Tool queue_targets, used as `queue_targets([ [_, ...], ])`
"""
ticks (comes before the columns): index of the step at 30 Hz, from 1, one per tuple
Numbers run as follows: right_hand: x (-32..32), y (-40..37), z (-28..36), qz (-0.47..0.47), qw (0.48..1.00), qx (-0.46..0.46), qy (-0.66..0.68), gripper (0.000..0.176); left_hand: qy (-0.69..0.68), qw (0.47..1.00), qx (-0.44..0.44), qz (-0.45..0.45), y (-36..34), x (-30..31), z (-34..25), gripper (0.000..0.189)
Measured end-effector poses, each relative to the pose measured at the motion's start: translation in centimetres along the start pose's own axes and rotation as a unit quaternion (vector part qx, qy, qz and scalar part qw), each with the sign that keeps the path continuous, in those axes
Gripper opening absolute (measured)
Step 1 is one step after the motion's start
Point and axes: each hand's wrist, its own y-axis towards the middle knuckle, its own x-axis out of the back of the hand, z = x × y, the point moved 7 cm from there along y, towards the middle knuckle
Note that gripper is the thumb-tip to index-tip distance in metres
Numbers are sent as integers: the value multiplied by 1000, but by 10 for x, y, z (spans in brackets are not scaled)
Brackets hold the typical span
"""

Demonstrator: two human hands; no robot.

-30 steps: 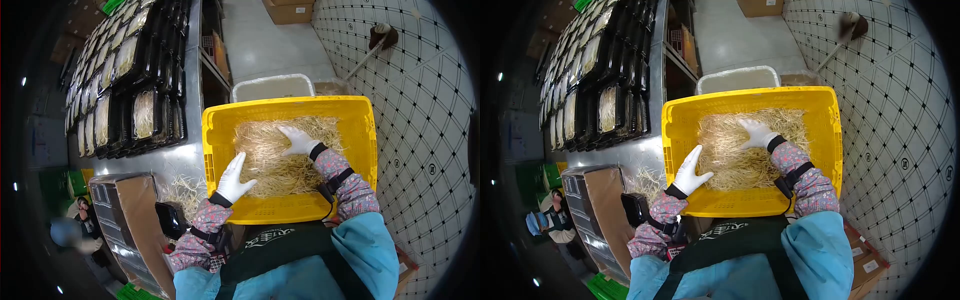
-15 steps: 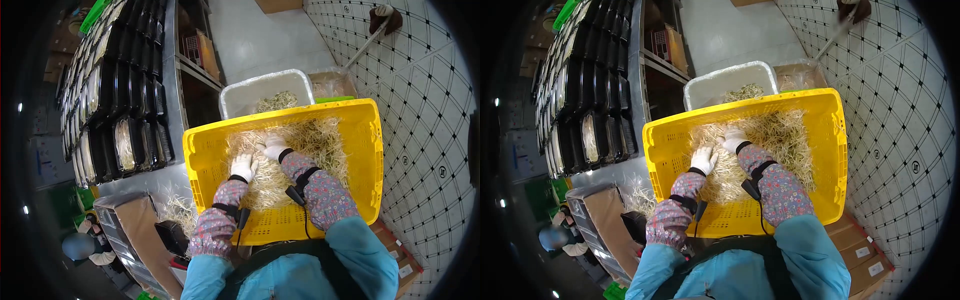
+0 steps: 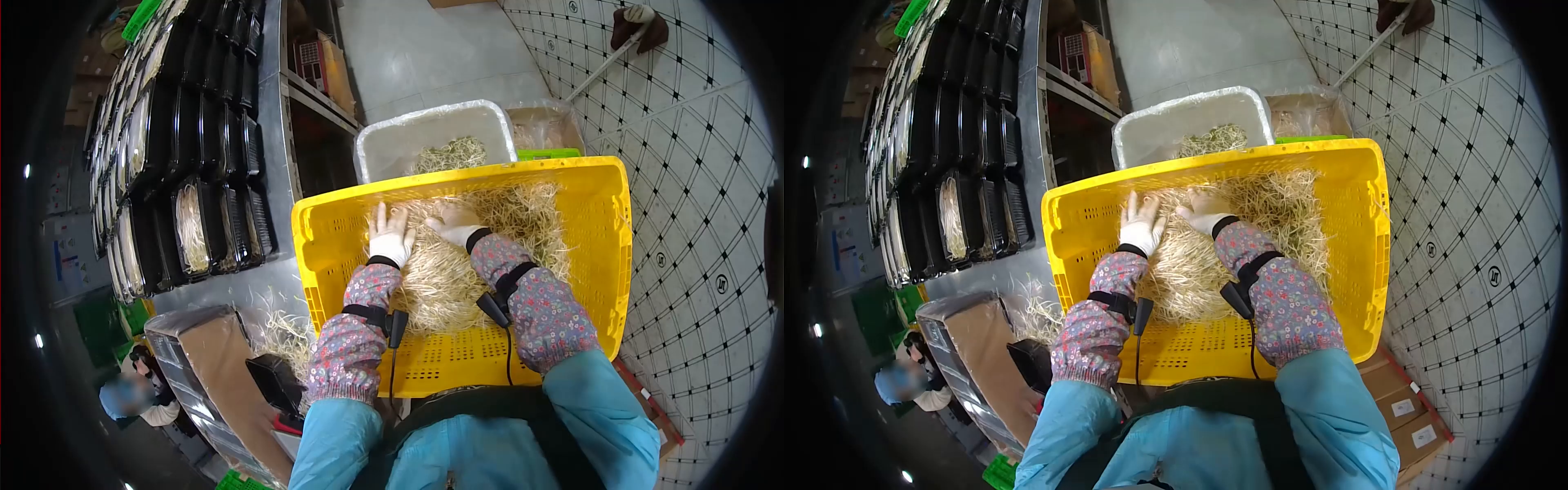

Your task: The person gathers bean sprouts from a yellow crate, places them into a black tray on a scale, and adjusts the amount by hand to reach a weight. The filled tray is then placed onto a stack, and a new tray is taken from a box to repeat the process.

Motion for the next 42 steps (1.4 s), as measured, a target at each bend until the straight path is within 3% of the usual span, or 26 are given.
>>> queue_targets([
  [1, -1, -14, 14, 42, 999, 20, 6, 74, -57, 994, 44, 81, -14, -22, 7, 57],
  [3, 1, -51, 41, 121, 991, 61, 15, 82, 0, 994, 44, 102, -55, -31, 11, 64],
  [5, -3, -100, 52, 108, 972, 203, -54, 92, -81, 992, 27, 95, -97, -2, -7, 82],
  [8, 1, -156, 61, 103, 940, 284, -157, 97, -32, 980, 8, 196, -143, -6, -28, 119],
  [11, -11, -166, 62, 89, 923, 260, -271, 104, -1, 958, 48, 282, -152, -13, -37, 135],
  [12, -29, -158, 54, -34, 906, 282, -315, 109, 12, 956, 67, 286, -148, -16, -33, 137],
  [13, -23, -153, 56, 1, 926, 252, -281, 109, 23, 952, 86, 292, -142, -17, -30, 140],
  [15, -9, -130, 59, 70, 956, 193, -211, 110, 17, 959, 117, 257, -126, -18, -27, 136],
  [17, 0, -111, 56, 73, 966, 173, -175, 100, -50, 961, 155, 223, -111, -25, -18, 133],
  [18, 2, -102, 52, 94, 973, 148, -148, 96, -41, 976, 148, 155, -105, -16, -19, 121],
  [19, 1, -98, 47, 115, 978, 122, -121, 93, -67, 964, 180, 186, -103, -21, -15, 113],
  [20, 3, -97, 43, 70, 982, 126, -124, 76, -93, 948, 212, 217, -99, -25, -10, 105],
  [21, 5, -98, 40, 74, 983, 123, -116, 74, -117, 930, 244, 247, -99, -25, -7, 98],
  [22, 7, -100, 37, 77, 984, 122, -106, 72, -105, 939, 227, 237, -99, -18, -9, 63],
  [23, 9, -102, 35, 80, 985, 120, -96, 70, -108, 938, 216, 248, -100, -13, -11, 57],
  [24, 16, -105, 34, 53, 986, 129, -92, 53, -111, 937, 205, 260, -99, 2, -19, 51],
  [28, 40, -108, 18, 6, 973, 208, -104, 32, -87, 958, 116, 247, -106, 33, -44, 34],
  [30, 80, -106, -13, -87, 982, 155, -65, 19, -72, 963, 82, 245, -117, 49, -46, 29],
  [31, 98, -101, -27, -74, 988, 99, -96, 23, -41, 977, 36, 207, -125, 47, -39, 40],
  [33, 116, -91, -35, -71, 991, 41, -102, 28, -19, 973, 7, 229, -137, 40, -35, 43],
  [36, 113, -87, 23, -128, 978, 148, -73, 31, 53, 971, -88, 215, -135, 26, -52, 56],
  [38, 74, -81, 53, -93, 976, 181, -83, 38, 42, 965, -87, 245, -129, 45, -65, 68],
  [39, 42, -76, 56, -38, 968, 206, -139, 62, 37, 961, -89, 260, -122, 51, -69, 74],
  [40, 27, -76, 67, 87, 962, 171, -196, 90, 19, 953, -80, 291, -117, 46, -64, 88],
  [41, 4, -74, 59, 152, 953, 166, -204, 111, -21, 963, -54, 262, -107, 49, -59, 91],
  [42, -2, -74, 56, 172, 956, 162, -173, 119, -61, 970, -27, 232, -96, 52, -53, 94],
])
